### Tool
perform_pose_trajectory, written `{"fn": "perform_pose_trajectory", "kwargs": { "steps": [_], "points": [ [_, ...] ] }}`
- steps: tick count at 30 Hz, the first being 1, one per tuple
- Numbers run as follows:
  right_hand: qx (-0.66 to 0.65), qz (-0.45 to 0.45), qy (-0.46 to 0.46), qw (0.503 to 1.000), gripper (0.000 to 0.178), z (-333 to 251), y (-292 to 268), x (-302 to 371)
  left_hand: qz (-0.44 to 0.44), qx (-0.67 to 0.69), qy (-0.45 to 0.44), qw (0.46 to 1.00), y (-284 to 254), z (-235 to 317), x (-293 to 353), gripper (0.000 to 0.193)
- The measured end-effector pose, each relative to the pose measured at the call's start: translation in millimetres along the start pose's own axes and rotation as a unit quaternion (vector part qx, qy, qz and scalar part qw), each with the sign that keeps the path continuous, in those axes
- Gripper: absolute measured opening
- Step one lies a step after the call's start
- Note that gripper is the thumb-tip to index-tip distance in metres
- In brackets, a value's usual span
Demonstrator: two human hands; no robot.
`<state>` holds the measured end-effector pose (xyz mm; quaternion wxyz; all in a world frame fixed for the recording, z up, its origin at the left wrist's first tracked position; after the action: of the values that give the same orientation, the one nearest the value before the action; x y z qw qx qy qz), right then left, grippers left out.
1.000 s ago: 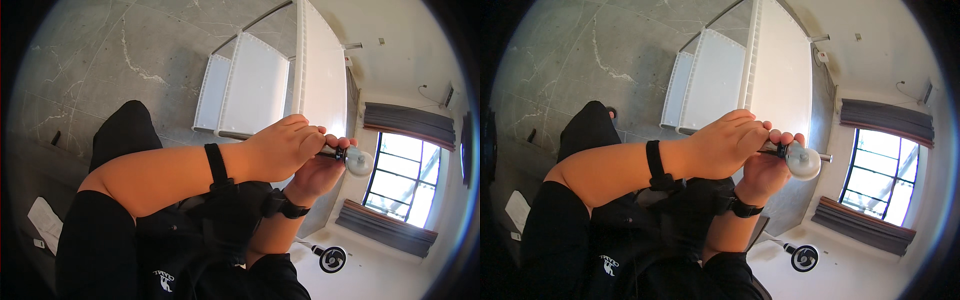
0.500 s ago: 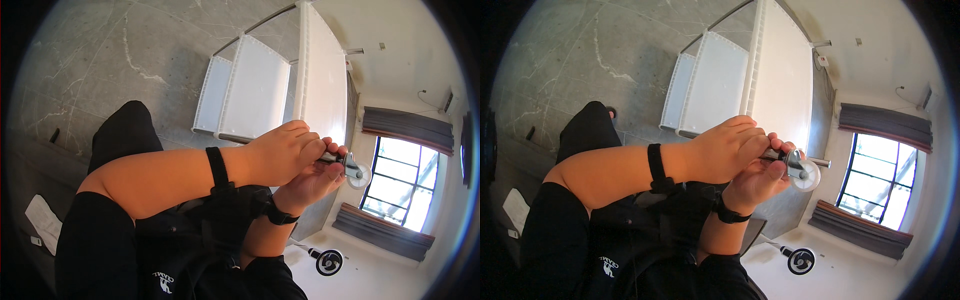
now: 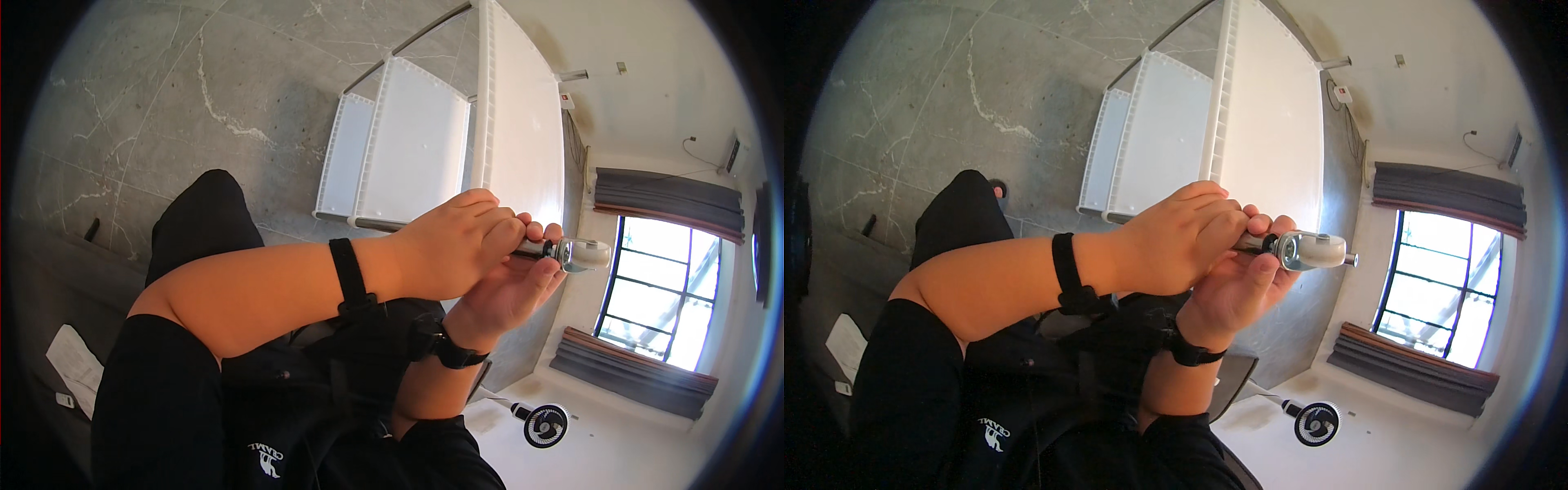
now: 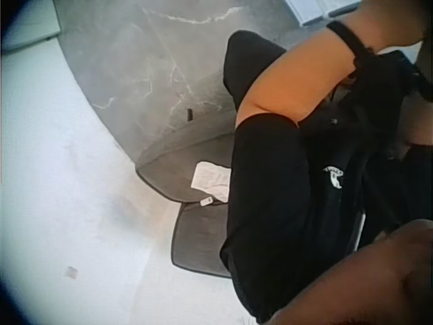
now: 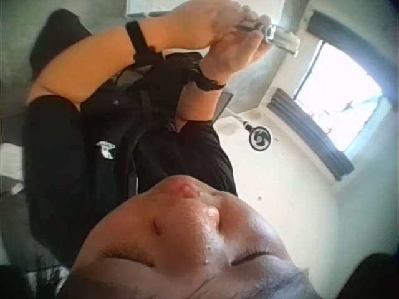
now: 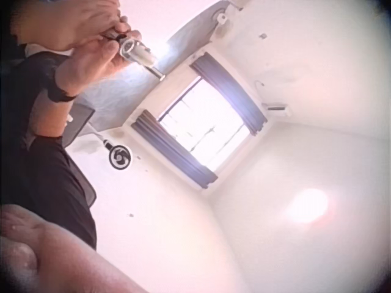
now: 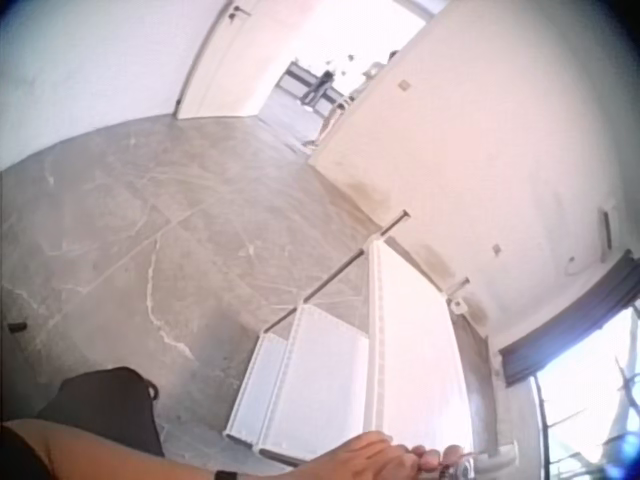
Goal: The person is assembling a white plastic rolling utility shelf cart by attaching support tubes and caster wheels.
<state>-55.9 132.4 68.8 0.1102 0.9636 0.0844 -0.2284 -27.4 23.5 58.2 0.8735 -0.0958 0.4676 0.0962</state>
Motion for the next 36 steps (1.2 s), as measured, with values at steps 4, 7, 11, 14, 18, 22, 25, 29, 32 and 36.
{"fn": "perform_pose_trajectory", "kwargs": {
  "steps": [4, 7, 11, 14, 18, 22, 25, 29, 32, 36],
  "points": [
    [-0.067, 0.050, -0.027, 0.996, 0.059, 3, -11, 1, -0.012, 0.016, -0.014, 1.000, 2, -4, -2, 0.031],
    [-0.079, 0.035, 0.005, 0.996, 0.065, -5, -3, -3, -0.035, 0.033, -0.022, 0.999, 4, -4, -1, 0.036],
    [-0.056, -0.026, -0.082, 0.995, 0.067, -21, 12, -8, -0.033, -0.001, -0.018, 0.999, 6, 1, -4, 0.040],
    [-0.002, 0.015, -0.058, 0.998, 0.069, -8, -4, -5, -0.050, 0.003, -0.005, 0.999, 11, 2, -4, 0.040],
    [-0.021, 0.031, -0.079, 0.996, 0.059, -6, -7, -3, -0.102, 0.018, -0.035, 0.994, 21, -8, -2, 0.041],
    [-0.091, 0.020, 0.055, 0.994, 0.051, 11, -15, -8, -0.094, 0.006, -0.044, 0.995, 28, -10, -2, 0.043],
    [-0.093, 0.006, -0.080, 0.992, 0.056, -8, -6, -9, -0.058, -0.023, -0.003, 0.998, 21, 1, 2, 0.046],
    [0.003, 0.007, -0.069, 0.998, 0.056, -13, -7, -6, -0.114, 0.023, -0.108, 0.987, 33, -25, 17, 0.046],
    [0.002, -0.055, -0.104, 0.993, 0.035, -17, -2, -5, -0.086, -0.010, -0.059, 0.995, 30, -15, 13, 0.047],
    [-0.022, -0.023, -0.012, 0.999, 0.049, -7, -2, -5, -0.039, 0.034, -0.101, 0.994, 31, -22, 16, 0.049]
  ]
}}
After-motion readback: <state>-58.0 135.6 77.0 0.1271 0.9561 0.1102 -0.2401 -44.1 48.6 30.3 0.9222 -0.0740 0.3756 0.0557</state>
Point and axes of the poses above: each hand's wrist, its own x-axis away from the middle knuckle, its own y-axis out of the palm, z = x × y, the point moved 10 cm from there along -x, towards the middle knuckle, and after that the axes turned 2 degrees about -x, right-handed, at the moved point
